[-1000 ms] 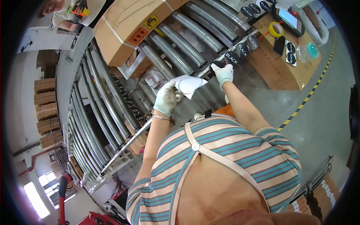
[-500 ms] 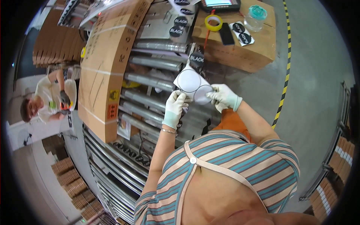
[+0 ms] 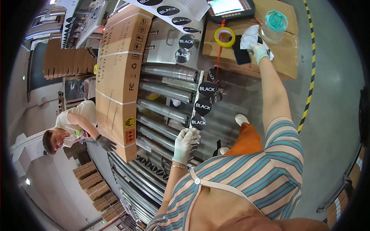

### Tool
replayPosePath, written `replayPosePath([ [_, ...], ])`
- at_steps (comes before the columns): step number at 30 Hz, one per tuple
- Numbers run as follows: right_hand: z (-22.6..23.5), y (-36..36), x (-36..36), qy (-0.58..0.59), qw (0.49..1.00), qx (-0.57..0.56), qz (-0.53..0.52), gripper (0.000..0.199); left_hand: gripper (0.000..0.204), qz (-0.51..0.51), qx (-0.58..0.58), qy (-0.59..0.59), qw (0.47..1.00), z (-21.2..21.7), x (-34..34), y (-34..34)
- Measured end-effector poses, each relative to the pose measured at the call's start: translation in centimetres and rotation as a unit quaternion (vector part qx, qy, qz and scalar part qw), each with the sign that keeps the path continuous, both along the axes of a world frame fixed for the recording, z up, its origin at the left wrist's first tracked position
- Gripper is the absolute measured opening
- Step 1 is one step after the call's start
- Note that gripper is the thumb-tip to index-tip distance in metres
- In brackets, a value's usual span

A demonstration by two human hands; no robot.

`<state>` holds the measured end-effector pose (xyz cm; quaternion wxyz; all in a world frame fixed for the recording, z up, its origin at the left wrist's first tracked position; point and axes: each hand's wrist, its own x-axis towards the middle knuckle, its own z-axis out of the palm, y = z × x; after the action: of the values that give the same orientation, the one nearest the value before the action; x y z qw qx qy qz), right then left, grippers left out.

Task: Apply labels and tape to package treadmill boxes on a conveyor belt.

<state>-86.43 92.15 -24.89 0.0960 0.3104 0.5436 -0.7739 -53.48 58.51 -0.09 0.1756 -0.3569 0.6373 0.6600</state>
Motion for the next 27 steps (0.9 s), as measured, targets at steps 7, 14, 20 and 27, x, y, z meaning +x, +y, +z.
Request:
replayPosePath([
  [7,0.5,-1.4,-5.3,-0.049,0.982,-0.156,-0.092,0.032,0.021,0.021,0.003,-0.031,0.999,0.0,0.0,-0.6],
  [14,4.4,-2.1,-5.1,-0.073,0.996,0.014,-0.047,0.051,0.022,0.04,0.023,-0.007,0.999,0.3,-0.3,-1.6],
  [20,8.7,-5.7,1.2,-0.041,0.995,0.082,0.041,0.026,0.028,0.087,-0.005,-0.029,0.996,0.3,3.5,-4.2],
  [27,-2.1,-3.3,11.6,-0.011,0.986,0.16,0.039,0.023,0.025,0.141,0.004,-0.005,0.99,-0.5,13.2,-7.1],
])
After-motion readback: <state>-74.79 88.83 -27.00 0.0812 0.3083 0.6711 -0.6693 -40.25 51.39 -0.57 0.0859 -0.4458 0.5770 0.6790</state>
